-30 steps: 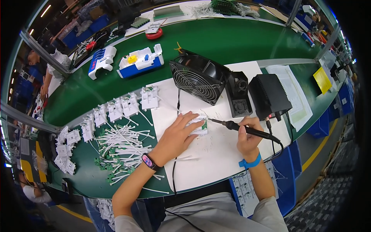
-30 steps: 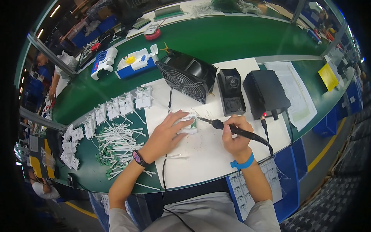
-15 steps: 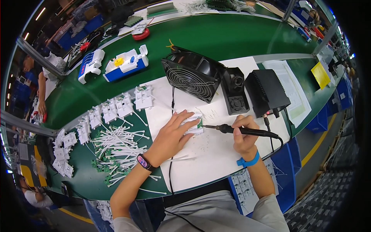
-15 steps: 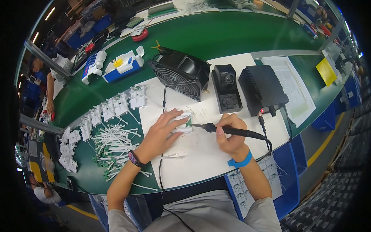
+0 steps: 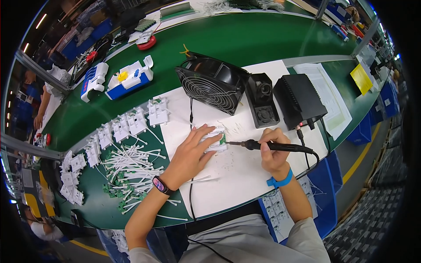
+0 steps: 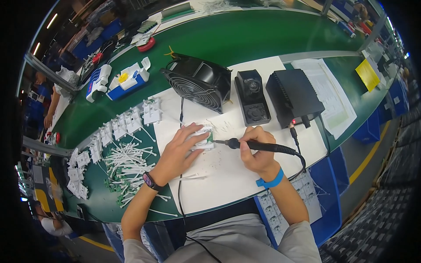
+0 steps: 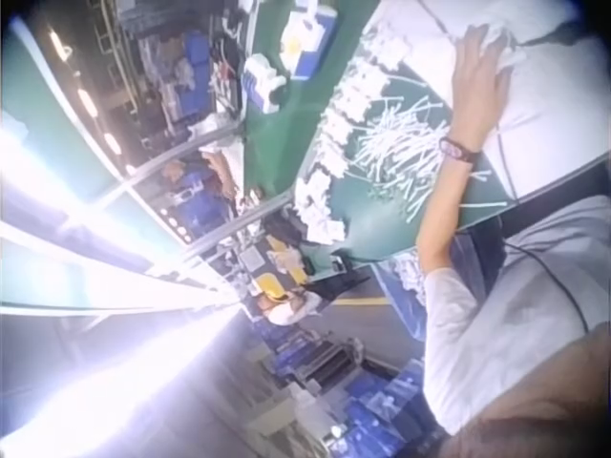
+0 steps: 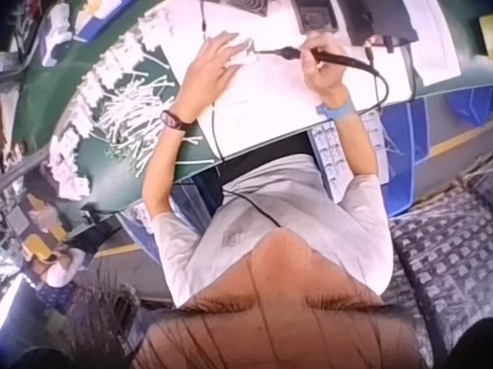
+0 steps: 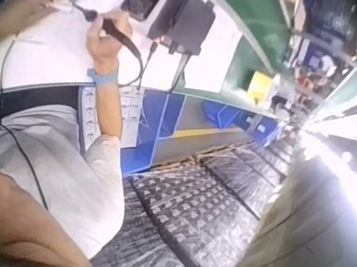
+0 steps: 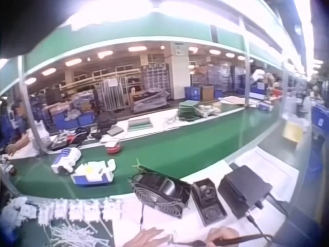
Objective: Soldering wires to small electronic circuit boards and organizing them into a container.
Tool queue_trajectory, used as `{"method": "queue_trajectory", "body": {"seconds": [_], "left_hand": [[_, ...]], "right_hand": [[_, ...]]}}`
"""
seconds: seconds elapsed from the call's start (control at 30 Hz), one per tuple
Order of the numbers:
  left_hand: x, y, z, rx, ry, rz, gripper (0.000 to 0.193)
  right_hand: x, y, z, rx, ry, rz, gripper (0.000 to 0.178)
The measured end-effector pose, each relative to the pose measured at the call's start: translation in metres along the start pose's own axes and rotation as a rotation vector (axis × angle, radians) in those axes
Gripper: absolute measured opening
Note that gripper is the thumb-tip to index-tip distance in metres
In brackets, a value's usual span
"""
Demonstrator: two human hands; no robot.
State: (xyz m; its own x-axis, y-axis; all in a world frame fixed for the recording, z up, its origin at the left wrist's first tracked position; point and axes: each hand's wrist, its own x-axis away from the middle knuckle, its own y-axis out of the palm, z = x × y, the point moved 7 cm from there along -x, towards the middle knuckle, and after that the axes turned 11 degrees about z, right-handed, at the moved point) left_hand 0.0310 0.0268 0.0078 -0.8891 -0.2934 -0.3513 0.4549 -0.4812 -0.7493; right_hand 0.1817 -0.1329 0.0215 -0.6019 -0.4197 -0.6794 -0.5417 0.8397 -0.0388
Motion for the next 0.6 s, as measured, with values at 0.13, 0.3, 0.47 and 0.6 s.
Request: {"method": "queue_trajectory", "body": {"seconds": [0.13,0.3,0.47,0.6], "left_hand": [[0.0,0.0,0.0,0.002,0.001,0.003,0.046],[0.0,-0.001,-0.001,-0.004,0.007,0.009,0.047],[0.001,-0.001,-0.002,-0.026,0.027,0.022,0.048],[0.001,0.002,0.003,-0.13,0.102,0.077,0.051]], "right_hand": [[0.0,0.0,0.0,0.008,0.005,0.003,0.015],[0.001,-0.001,0.001,0.012,0.015,0.026,0.016],[0.0,-0.002,-0.001,0.033,-0.009,0.038,0.016],[0.005,-0.012,0.003,0.035,0.029,0.204,0.018]]}}
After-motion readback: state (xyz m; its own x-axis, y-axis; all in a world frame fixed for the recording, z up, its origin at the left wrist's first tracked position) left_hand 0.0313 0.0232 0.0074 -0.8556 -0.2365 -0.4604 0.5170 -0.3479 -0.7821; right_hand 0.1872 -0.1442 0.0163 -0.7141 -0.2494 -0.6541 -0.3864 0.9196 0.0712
